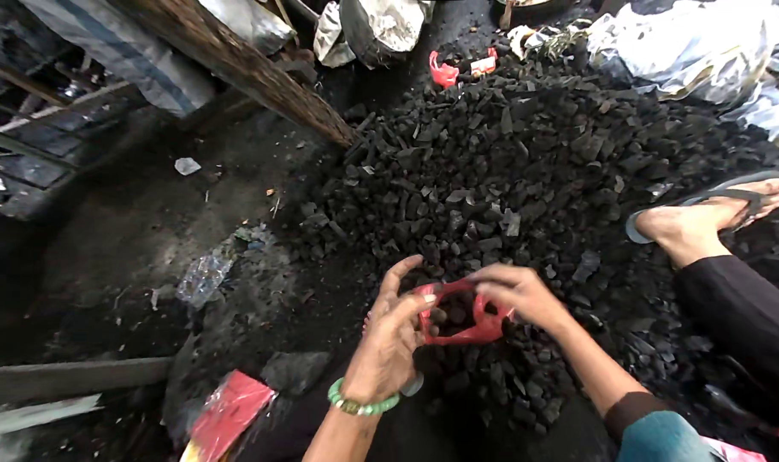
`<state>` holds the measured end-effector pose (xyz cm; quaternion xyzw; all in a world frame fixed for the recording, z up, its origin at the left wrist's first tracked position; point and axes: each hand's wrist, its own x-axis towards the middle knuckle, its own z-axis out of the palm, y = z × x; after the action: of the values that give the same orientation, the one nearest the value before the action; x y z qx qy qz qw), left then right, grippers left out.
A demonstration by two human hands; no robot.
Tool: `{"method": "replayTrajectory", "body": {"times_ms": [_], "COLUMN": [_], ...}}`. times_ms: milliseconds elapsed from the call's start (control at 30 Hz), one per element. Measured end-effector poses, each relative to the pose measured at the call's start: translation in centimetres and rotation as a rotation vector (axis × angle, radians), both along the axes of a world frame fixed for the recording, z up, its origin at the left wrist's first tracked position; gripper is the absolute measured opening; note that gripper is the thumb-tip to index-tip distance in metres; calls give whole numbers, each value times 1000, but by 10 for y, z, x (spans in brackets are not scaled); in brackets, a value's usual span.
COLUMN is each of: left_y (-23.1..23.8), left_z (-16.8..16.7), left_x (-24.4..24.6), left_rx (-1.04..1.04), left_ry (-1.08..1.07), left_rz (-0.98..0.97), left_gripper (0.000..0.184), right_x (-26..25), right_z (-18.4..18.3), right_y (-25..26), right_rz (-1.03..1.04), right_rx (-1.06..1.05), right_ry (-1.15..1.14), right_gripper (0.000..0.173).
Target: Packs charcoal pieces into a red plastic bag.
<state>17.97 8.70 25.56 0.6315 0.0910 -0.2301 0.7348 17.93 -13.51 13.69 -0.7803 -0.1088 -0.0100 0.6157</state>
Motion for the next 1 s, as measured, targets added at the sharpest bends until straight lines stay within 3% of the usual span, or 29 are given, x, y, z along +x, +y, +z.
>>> {"method": "replayTrajectory", "body": {"times_ms": [33,100,133,233,267,400,533,633,700,867,1000], "left_y": [5,14,18,27,28,32,42,46,46,41,41], "left_z": [5,16,20,25,27,32,36,35,33,32,27], "left_x": [0,1,2,2,1,-1,-2,-1,0,1,-1], "left_rx": [-36,-122,-149,-192,-188,-143,-95,-91,-101,-125,-123], "left_ry": [-31,-90,-111,-164,-170,-205,-239,-239,-232,-215,-207], "left_rz": [21,47,58,52,58,99,109,115,114,110,106], "left_gripper": [62,62,63,68,69,67,70,69,68,64,61], "right_x": [4,17,21,10,1,-50,-65,-55,-54,-69,-65], "right_z": [-7,-42,-66,-132,-144,-160,-151,-144,-144,-144,-151], "right_y": [-17,-55,-72,-80,-72,-47,-52,-37,-24,-42,-45], "right_rz": [-176,-442,-454,-295,-270,-90,172,154,151,315,246], "right_rx": [65,-149,-337,-796,-853,-908,-979,-988,-978,-973,-994], "right_ry": [53,181,271,449,464,468,551,634,649,532,588], "right_gripper": [21,22,32,93,98,73,95,109,105,72,78]}}
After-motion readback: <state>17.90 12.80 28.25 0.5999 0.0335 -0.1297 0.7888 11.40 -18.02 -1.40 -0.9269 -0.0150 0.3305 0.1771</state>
